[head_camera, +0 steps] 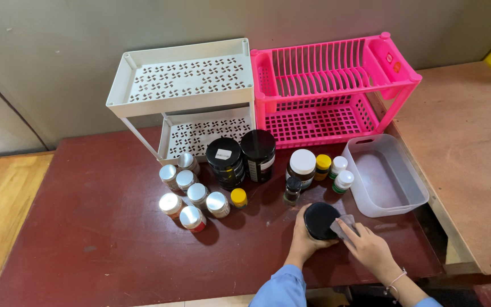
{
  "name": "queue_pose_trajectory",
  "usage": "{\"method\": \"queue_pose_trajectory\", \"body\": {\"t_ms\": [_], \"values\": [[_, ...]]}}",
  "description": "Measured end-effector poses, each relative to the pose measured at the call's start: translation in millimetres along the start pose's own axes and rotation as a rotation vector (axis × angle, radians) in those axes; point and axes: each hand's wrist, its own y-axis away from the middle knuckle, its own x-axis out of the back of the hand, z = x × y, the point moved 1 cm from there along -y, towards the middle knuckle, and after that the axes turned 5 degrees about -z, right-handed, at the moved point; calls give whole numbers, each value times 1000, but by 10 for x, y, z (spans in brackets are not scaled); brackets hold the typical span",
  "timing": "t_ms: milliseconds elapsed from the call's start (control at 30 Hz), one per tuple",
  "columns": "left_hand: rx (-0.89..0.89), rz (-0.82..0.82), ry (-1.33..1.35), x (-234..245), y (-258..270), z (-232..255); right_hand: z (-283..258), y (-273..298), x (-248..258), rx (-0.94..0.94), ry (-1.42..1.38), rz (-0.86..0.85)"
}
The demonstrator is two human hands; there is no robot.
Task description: The person wipes the exterior of several small jars and larger containers with a cloth on a table, then places one container onto a white plastic shelf. The person continues wiping additional containers without opening them.
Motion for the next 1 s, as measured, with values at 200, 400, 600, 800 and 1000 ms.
{"method": "queue_pose_trajectory", "body": {"t_ms": [200, 400, 600, 800, 1000], "values": [[27, -4, -32, 36, 26, 135, 98, 105, -95, -197, -10, -96], [89, -29, 83, 28, 20, 191, 162, 253, -164, -246, -36, -91], [102, -34, 69, 35, 44, 284, 69, 263, -189, -155, -168, -81], [55, -35, -12, 43, 52, 407, -60, 271, -132, -297, 103, -173], [110, 36, -186, 23, 131, 505, 25, 217, -219, -245, 46, -127]]}}
